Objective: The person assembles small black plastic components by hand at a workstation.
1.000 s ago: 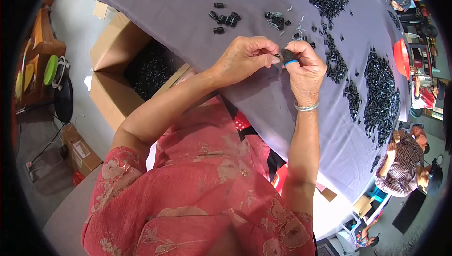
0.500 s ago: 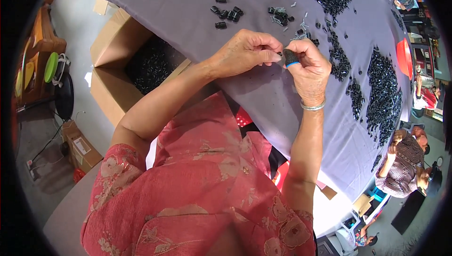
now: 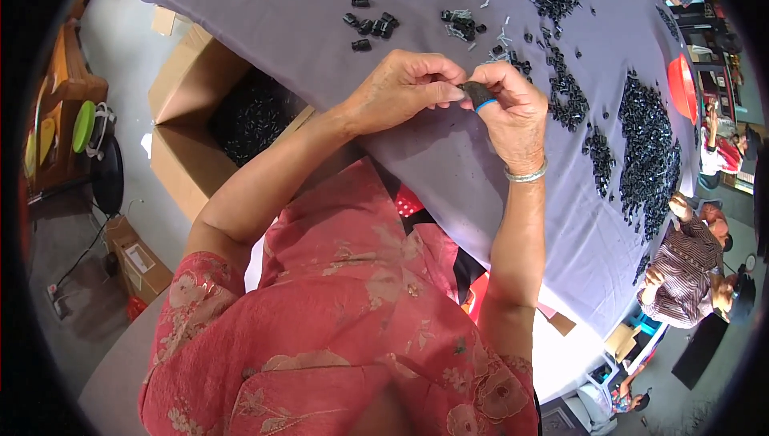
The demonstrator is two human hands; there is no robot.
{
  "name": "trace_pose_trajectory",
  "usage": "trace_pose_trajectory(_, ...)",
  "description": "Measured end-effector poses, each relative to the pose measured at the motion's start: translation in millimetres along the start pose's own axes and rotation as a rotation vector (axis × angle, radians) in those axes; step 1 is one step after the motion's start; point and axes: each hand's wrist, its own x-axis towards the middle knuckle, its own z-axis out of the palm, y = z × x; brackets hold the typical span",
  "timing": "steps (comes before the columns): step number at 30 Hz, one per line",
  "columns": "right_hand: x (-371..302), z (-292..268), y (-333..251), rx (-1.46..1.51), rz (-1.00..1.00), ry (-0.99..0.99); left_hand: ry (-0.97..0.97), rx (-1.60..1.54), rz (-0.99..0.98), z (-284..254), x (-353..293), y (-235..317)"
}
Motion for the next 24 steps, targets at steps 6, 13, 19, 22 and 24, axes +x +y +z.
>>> trace_pose_trajectory(6, 1.7, -43.4, -3.9, -0.039, 0.0, 0.416, 0.045, 0.026, 0.029, 1.5, -2.2, -6.1)
trace_pose_trajectory(13, 5.7, -95.8, 10.2, -0.435, 0.127, 0.368, 0.029, 0.051, 0.039, 1.0, -0.8, -7.0)
trace_pose_trajectory(19, -4.0, -88.0, 24.3, -0.431, 0.288, 0.356, 0.022, 0.034, 0.044, 1.8, -0.4, -7.4)
trace_pose_trajectory(22, -4.5, -81.5, 29.0, -0.417, 0.084, 0.269, 0.033, 0.074, 0.034, 1.5, -0.8, -4.1)
trace_pose_trajectory(24, -2.5, -76.0, 25.0, -0.483, 0.092, 0.253, 0.034, 0.079, 0.035, 1.8, -0.8, -5.4)
